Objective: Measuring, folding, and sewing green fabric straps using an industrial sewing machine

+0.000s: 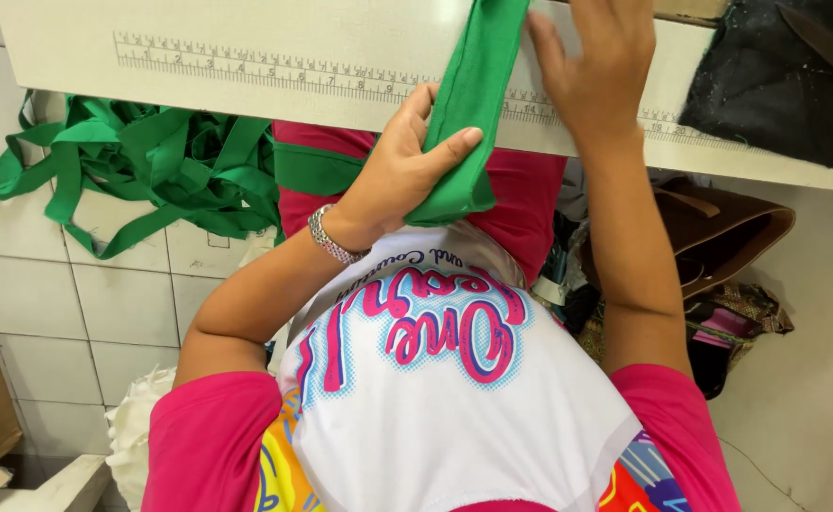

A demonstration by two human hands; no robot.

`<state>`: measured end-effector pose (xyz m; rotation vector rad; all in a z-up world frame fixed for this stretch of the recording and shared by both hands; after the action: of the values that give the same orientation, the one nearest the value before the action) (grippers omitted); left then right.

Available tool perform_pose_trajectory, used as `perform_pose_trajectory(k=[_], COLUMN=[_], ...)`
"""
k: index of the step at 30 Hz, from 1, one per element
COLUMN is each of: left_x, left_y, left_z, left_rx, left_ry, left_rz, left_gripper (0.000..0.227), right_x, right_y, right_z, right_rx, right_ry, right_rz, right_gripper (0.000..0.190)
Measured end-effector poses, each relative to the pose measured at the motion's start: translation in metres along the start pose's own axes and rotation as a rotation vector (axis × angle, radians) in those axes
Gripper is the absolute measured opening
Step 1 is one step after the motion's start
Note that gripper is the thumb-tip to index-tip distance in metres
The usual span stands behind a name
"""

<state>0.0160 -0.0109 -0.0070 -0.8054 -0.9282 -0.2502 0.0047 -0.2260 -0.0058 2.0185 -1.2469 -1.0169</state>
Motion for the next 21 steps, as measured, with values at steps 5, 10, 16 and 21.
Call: perform_pose_trajectory(k=[5,10,16,21], left_x=[0.002,-0.005,0.003,0.007], left_y=[-0.003,-0.003,0.002,-0.008], left_z=[-0.001,-0.003,0.003,0.000], left_rx=[-0.013,-0.027,0.075,0.212], left_ry=[-0.013,-0.070,-0.307,-0.899], left_rz=[-0.032,-0.112,-0.926,-1.717], left_gripper=[0.036,0.036,0.017,0.004], right_x=[-0.050,-0.059,-0.063,-0.070], right_y=[-0.003,-0.002,0.002,0.002], right_z=[0.021,0.020,0.015,0.013], right_rx=[0.106,0.175,-0.025,-0.144], right_ry=[0.090,0.155,0.290,0.290], right_rz=[-0.105,-0.155,-0.150,-0.029], right_gripper=[0.030,0.027,0.012,0.018])
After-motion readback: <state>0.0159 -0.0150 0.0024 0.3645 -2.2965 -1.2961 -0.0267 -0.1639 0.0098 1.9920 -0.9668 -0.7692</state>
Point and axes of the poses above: each hand's wrist, its own z-axis away from the middle knuckle, its own y-axis out of the back of the hand, x = y × z, the point moved 4 cm from there along -z, towards the middle knuckle, and after that the axes turned 5 degrees about -z, right-handed, at the moved point
